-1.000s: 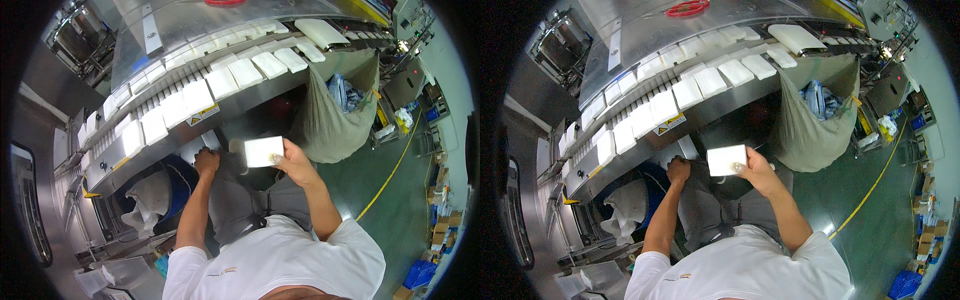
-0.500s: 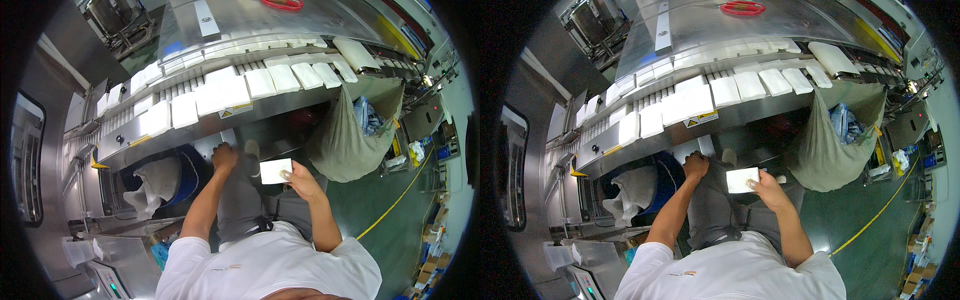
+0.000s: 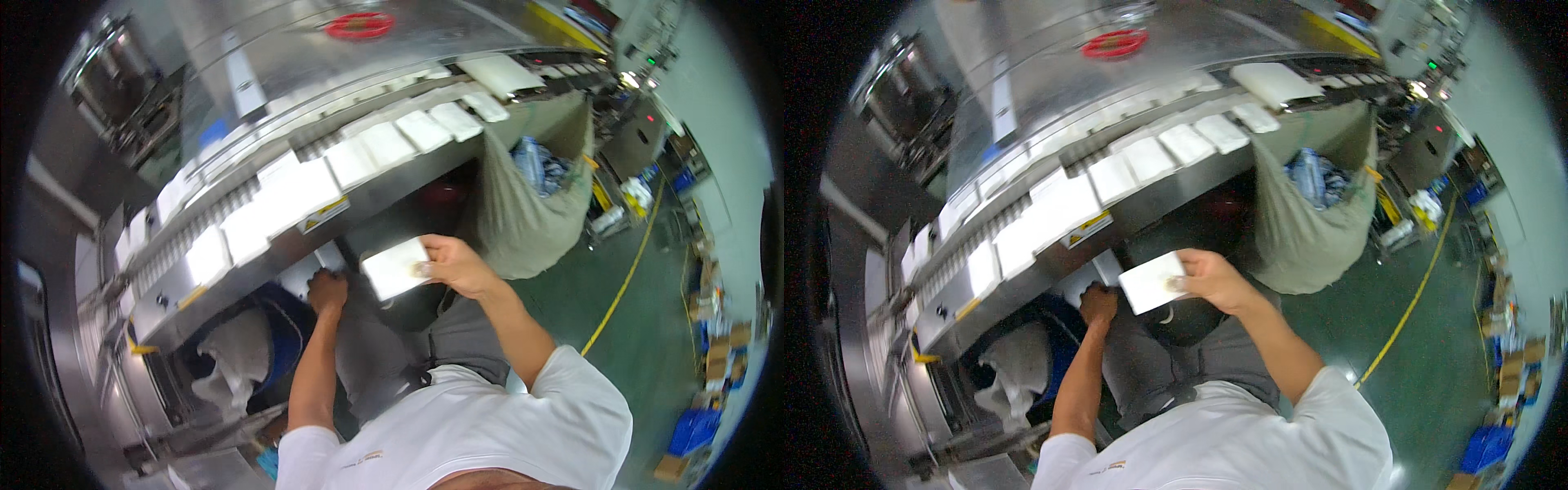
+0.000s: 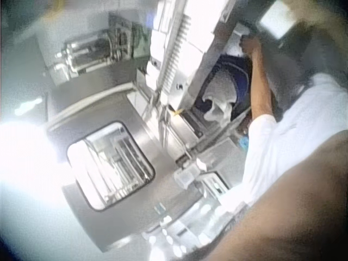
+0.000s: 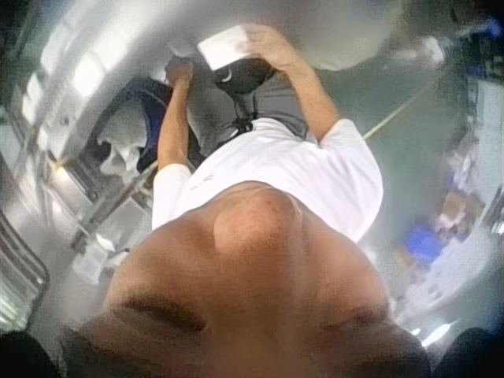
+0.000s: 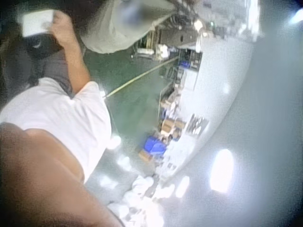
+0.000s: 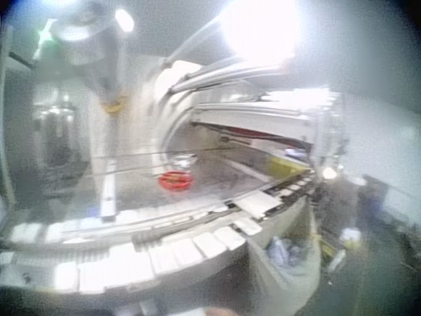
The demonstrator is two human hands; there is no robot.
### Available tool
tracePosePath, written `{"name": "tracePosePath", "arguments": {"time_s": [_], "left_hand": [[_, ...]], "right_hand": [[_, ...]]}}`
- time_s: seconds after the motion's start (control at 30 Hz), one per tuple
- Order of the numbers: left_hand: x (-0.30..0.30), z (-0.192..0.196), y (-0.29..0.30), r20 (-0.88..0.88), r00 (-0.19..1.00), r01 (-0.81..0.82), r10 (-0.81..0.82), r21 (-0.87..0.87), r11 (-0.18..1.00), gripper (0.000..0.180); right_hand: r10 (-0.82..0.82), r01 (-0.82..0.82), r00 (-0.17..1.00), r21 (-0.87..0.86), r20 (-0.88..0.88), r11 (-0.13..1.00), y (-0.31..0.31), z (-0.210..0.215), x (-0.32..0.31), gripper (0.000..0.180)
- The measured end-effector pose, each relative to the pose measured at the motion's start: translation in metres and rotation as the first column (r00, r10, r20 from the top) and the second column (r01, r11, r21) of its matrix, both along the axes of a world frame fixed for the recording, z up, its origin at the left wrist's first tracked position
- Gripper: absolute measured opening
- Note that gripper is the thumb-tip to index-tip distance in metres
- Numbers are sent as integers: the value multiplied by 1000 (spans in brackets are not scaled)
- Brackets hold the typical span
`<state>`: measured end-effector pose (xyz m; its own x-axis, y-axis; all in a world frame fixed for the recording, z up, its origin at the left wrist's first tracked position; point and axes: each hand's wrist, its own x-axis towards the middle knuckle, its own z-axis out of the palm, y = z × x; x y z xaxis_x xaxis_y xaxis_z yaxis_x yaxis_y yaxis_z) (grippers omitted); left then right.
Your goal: The person takes packaged items from a conveyor belt, wipes them with a cloth, and places them into a large bag.
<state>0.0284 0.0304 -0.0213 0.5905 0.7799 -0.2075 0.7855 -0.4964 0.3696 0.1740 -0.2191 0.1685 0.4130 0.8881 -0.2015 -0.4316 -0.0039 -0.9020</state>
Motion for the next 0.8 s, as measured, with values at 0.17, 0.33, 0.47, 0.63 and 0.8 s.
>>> {"name": "tracePosePath", "arguments": {"time_s": [0.17, 0.33, 0.47, 0.63, 0.8], "left_hand": [[0, -1, -2, 23, 1000, -17, 16, 59, 998, 36], [-2, -12, 1, 38, 999, -17, 13, 102, 995, 36], [-1, -6, 0, 106, 994, -20, 13, 62, 998, 36], [-5, 0, 5, 84, 988, -117, 128, -121, 986, 37], [-3, 6, 0, 53, 997, -48, 51, -63, 997, 40]], "right_hand": [[33, -32, 998, 14, -52, 999, 11, -8, -5, 52], [45, -49, 997, -53, -68, 997, 14, -1, -8, 46], [43, -49, 994, -51, -105, 998, 15, 7, -2, 40], [90, -96, 989, 52, 118, 994, 37, 50, 38, 33], [22, -17, 933, -16, 359, 1000, 119, 125, 75, 31]]}}
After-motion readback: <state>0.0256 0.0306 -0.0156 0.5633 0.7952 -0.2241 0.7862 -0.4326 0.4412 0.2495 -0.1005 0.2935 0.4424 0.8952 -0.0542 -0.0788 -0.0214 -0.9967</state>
